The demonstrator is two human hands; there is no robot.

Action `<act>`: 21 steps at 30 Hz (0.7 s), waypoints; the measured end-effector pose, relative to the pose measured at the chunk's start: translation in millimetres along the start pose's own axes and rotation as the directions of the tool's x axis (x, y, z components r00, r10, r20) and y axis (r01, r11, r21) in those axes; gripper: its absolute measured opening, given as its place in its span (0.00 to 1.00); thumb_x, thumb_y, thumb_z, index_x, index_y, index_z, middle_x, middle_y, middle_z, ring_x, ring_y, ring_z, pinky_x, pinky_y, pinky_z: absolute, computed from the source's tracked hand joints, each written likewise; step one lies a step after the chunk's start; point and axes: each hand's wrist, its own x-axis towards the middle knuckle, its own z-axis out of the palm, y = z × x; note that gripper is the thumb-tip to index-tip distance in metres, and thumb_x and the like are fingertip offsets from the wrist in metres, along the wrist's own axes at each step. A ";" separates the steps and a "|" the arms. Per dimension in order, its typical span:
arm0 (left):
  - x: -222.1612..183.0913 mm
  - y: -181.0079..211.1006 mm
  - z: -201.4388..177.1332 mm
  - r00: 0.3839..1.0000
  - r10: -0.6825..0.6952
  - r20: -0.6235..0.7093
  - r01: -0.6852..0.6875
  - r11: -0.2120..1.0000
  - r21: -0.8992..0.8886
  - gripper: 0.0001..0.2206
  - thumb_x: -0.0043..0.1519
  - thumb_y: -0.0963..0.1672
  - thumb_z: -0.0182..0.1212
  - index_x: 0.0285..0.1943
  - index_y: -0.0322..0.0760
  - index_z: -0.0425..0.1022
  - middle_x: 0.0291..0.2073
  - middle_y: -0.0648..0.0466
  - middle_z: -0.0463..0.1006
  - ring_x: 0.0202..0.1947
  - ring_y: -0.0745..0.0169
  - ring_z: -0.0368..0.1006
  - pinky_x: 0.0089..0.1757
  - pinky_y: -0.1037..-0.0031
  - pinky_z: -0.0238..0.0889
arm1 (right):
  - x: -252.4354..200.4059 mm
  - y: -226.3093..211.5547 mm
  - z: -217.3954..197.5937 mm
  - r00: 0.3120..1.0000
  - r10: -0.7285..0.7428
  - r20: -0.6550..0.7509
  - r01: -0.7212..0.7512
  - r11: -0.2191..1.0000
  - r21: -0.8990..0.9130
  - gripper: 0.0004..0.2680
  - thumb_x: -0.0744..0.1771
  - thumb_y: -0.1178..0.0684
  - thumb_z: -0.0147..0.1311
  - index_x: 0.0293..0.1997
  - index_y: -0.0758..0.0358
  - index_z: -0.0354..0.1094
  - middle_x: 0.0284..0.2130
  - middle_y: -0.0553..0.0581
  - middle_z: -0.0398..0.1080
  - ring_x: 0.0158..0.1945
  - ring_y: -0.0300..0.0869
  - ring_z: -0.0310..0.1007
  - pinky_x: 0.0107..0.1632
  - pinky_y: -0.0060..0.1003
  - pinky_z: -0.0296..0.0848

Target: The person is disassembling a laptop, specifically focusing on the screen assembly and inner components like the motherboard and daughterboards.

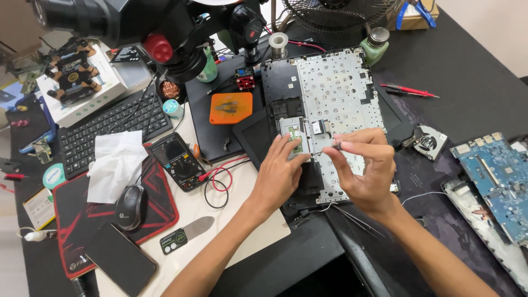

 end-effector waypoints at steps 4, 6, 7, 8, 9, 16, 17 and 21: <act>0.6 -0.2 -0.1 1.000 0.003 0.002 -0.003 1.000 -0.009 0.15 0.52 0.36 0.65 0.48 0.35 0.79 0.57 0.40 0.73 0.67 0.35 0.62 0.67 0.51 0.51 | 14.4 -15.0 -2.0 1.000 -0.023 -0.003 0.023 0.999 0.034 0.16 0.67 0.67 0.61 0.55 0.62 0.55 0.49 0.65 0.66 0.51 0.48 0.75 0.54 0.39 0.80; 0.2 -1.6 1.7 1.000 0.000 0.001 0.000 1.000 -0.006 0.15 0.52 0.36 0.65 0.48 0.35 0.79 0.57 0.40 0.73 0.67 0.35 0.63 0.67 0.51 0.50 | 5.6 -7.6 -1.2 0.999 0.037 0.020 -0.039 0.994 0.100 0.14 0.68 0.69 0.57 0.55 0.63 0.56 0.50 0.68 0.68 0.53 0.49 0.77 0.55 0.41 0.80; -0.4 -0.8 2.5 1.000 -0.002 -0.004 0.002 1.000 -0.005 0.15 0.52 0.36 0.65 0.48 0.35 0.79 0.57 0.40 0.73 0.67 0.35 0.63 0.67 0.51 0.50 | 3.3 -5.3 -2.0 0.999 0.033 0.024 -0.036 0.994 0.102 0.14 0.68 0.69 0.57 0.55 0.63 0.56 0.50 0.68 0.68 0.53 0.49 0.77 0.55 0.41 0.80; -0.2 -1.1 2.3 1.000 -0.003 -0.004 0.003 1.000 -0.004 0.15 0.53 0.36 0.65 0.49 0.35 0.79 0.58 0.40 0.73 0.67 0.35 0.62 0.68 0.51 0.50 | 1.8 -2.6 -1.7 1.000 0.023 0.010 -0.024 0.994 0.105 0.15 0.68 0.68 0.59 0.55 0.62 0.56 0.47 0.64 0.69 0.52 0.46 0.77 0.55 0.40 0.81; 0.0 -1.4 2.2 1.000 -0.003 -0.005 0.003 1.000 -0.003 0.14 0.53 0.36 0.65 0.49 0.35 0.79 0.58 0.40 0.73 0.67 0.36 0.62 0.68 0.51 0.50 | 0.2 0.3 -1.5 1.000 0.012 -0.004 -0.012 0.994 0.109 0.16 0.67 0.67 0.61 0.55 0.61 0.56 0.45 0.60 0.70 0.50 0.43 0.77 0.55 0.38 0.82; -1.4 -0.7 3.1 1.000 -0.016 0.005 0.016 1.000 -0.010 0.15 0.53 0.36 0.65 0.49 0.35 0.80 0.58 0.40 0.73 0.67 0.36 0.62 0.68 0.51 0.50 | 5.0 -10.5 -1.1 0.997 0.029 0.072 -0.037 0.993 0.114 0.15 0.68 0.70 0.57 0.55 0.63 0.54 0.49 0.67 0.71 0.54 0.51 0.78 0.55 0.39 0.80; -2.5 -0.5 4.4 1.000 -0.009 0.002 0.009 1.000 -0.008 0.14 0.53 0.36 0.65 0.49 0.35 0.80 0.58 0.40 0.73 0.67 0.35 0.62 0.67 0.51 0.50 | -2.1 -6.5 -0.9 0.997 0.054 0.060 -0.061 0.989 0.138 0.16 0.68 0.69 0.58 0.56 0.62 0.54 0.47 0.65 0.71 0.52 0.49 0.78 0.54 0.38 0.81; -2.8 -1.7 3.8 1.000 0.004 -0.012 -0.004 1.000 0.008 0.14 0.54 0.37 0.65 0.49 0.35 0.79 0.58 0.40 0.73 0.67 0.35 0.62 0.67 0.51 0.51 | -1.9 -7.7 1.3 0.998 0.002 0.056 -0.007 0.996 0.085 0.18 0.67 0.68 0.62 0.56 0.61 0.55 0.45 0.61 0.71 0.50 0.48 0.78 0.51 0.39 0.79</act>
